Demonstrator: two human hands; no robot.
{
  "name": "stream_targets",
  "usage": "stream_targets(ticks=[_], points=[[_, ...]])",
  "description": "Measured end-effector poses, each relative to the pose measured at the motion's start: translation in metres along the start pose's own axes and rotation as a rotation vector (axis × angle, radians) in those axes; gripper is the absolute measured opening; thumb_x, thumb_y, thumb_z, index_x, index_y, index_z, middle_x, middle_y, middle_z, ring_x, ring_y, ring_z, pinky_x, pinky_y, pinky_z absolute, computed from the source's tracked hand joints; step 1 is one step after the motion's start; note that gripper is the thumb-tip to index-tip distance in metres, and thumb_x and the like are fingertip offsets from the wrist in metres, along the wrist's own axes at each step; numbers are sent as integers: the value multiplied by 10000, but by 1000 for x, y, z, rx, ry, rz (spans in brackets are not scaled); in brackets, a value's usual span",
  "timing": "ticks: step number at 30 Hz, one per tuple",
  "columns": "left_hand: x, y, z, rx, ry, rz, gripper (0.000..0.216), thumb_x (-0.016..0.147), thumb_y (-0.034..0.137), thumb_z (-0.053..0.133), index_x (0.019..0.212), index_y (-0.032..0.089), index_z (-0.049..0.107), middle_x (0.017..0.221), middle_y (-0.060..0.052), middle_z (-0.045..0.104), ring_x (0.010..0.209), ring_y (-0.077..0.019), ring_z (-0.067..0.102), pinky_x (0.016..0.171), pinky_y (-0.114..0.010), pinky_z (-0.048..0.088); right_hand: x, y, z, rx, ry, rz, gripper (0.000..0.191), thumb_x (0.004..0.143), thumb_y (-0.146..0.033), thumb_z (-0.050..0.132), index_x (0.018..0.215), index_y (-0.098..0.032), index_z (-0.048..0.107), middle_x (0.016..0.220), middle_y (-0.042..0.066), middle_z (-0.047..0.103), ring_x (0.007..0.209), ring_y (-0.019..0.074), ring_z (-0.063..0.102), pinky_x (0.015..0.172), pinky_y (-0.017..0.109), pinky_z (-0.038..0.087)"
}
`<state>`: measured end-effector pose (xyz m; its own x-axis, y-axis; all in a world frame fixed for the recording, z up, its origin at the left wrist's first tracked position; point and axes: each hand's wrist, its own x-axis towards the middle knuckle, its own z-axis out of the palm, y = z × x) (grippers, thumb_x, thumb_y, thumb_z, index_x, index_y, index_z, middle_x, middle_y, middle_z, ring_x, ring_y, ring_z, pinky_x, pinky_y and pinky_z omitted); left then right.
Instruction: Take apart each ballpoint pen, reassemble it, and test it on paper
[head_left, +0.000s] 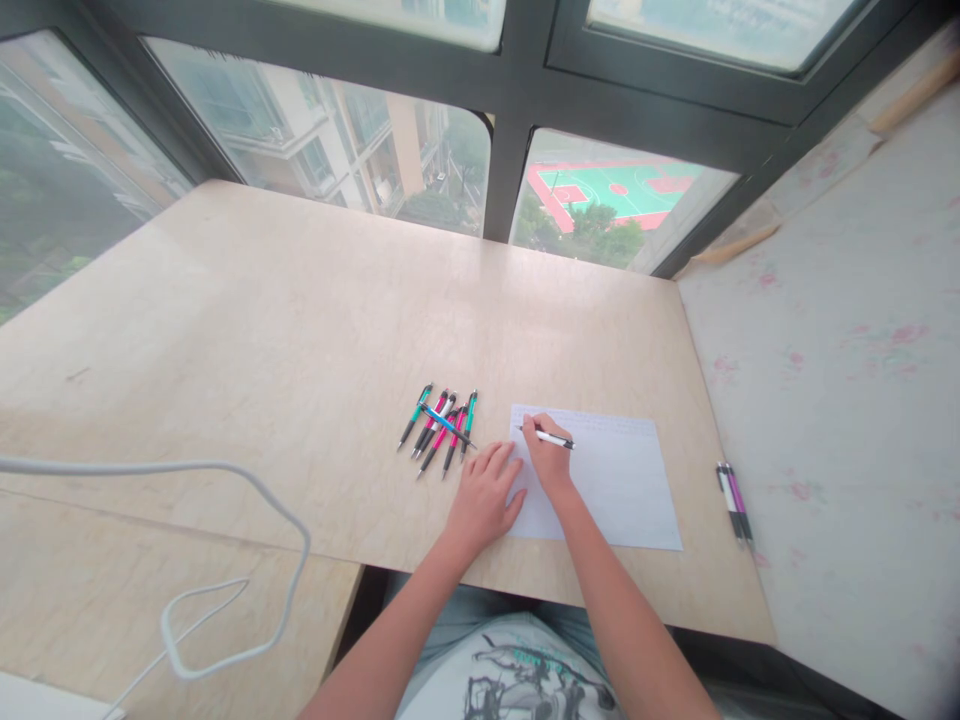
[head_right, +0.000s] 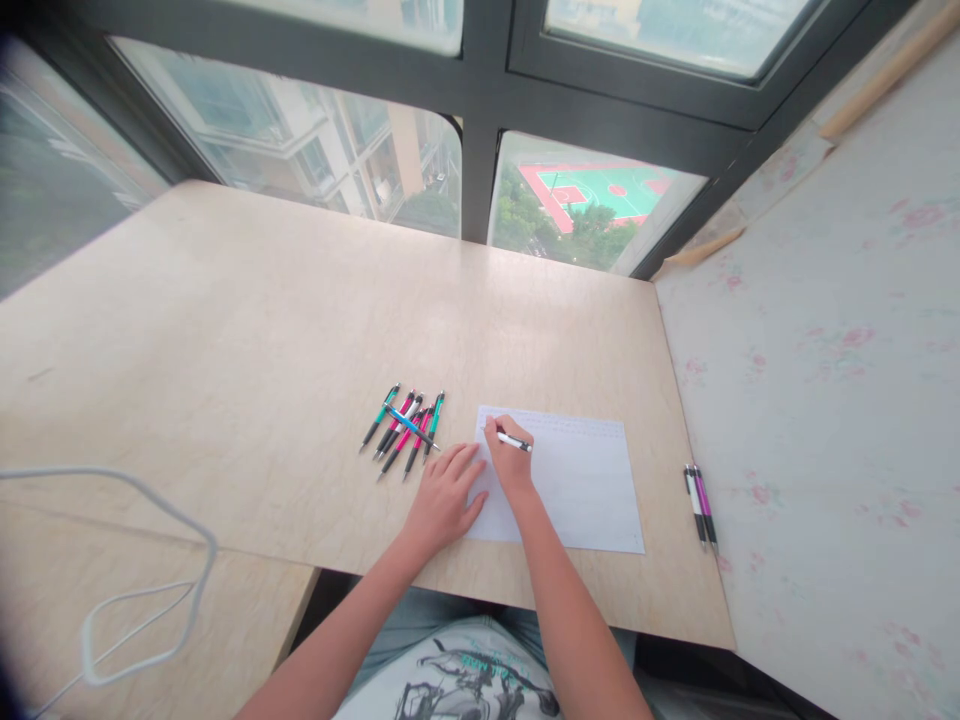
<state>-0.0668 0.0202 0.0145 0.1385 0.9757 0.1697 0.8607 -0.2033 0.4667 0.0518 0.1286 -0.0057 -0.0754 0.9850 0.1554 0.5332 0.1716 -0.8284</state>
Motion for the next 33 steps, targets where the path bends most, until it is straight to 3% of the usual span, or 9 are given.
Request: stream_targets(ticks=[15,33], points=[[0,-1,1,-10,-20,-7,377,897,309,525,1264,226,557,1454,-114,482,1347,-308,397,1019,-484,366,-2,3,3,-82,-12,-32,391,913,-431,465,612,-198,555,548,-17,545,517,123,431,560,258,344],[0,0,2,17,-35,-16,367,904,319,520,1254,216,558,1469,-110,468,1354,-306,388,1037,-483,348,0,0,3,-71,17,-18,418,916,-457,452,623,-183,570,551,-18,557,527,116,448,556,240,351]])
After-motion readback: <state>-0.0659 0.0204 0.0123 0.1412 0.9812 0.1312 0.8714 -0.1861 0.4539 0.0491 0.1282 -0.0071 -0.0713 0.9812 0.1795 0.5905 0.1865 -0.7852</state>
